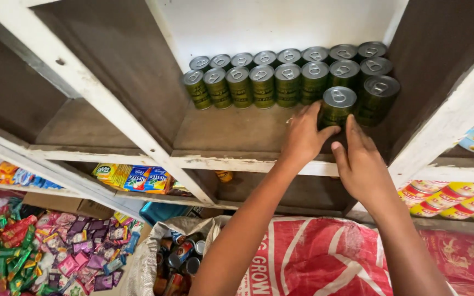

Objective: Organizing and arranging various canned goods from a bag onto a storage shelf.

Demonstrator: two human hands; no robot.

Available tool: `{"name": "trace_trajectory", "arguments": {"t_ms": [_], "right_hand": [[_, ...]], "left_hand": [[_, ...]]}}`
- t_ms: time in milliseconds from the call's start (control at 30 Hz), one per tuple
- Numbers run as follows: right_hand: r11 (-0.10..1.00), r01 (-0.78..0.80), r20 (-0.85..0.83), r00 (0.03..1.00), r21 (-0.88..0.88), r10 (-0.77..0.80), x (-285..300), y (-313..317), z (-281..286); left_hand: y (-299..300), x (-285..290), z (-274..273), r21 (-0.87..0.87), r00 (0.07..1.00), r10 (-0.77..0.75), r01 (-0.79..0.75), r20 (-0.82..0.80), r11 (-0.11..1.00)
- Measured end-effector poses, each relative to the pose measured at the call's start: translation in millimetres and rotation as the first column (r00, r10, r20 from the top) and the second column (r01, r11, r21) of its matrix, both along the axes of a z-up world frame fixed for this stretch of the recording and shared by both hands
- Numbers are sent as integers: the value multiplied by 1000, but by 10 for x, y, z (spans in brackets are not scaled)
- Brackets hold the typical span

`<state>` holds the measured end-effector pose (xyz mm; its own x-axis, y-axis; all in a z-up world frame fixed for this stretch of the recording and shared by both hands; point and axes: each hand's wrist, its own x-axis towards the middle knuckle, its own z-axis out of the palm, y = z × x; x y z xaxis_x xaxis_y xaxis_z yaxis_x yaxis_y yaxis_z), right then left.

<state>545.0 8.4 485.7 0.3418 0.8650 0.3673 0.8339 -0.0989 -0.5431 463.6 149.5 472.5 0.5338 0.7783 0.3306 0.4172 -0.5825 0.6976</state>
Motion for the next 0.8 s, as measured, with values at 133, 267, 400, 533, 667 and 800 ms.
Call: {"name": "trace_trajectory", "arguments": {"t_ms": [133, 267, 400, 533, 667, 800], "right_hand": [[993, -18, 30, 999, 118, 15, -11, -23, 2], [990, 19, 87, 996, 140, -32, 2, 27, -89], [995, 45, 49, 998, -88, -41, 64, 96, -65], [965, 98, 171, 984, -242, -57, 236, 224, -166], [964, 104, 184, 981, -246, -59, 243, 239, -183], [981, 139, 269, 958, -138, -98, 178, 198, -271]], "left_hand": [[45, 224, -9, -52, 999, 34, -35, -29, 998], [11, 238, 103, -97, 997, 62, -67, -55, 993], [54, 244, 55, -41, 997, 71, -69, 37, 997], [124, 253, 23, -67, 993, 87, -82, 80, 994], [139, 251, 15, -96, 993, 80, -71, 89, 993], [152, 274, -28, -57, 995, 72, -68, 70, 996]]}}
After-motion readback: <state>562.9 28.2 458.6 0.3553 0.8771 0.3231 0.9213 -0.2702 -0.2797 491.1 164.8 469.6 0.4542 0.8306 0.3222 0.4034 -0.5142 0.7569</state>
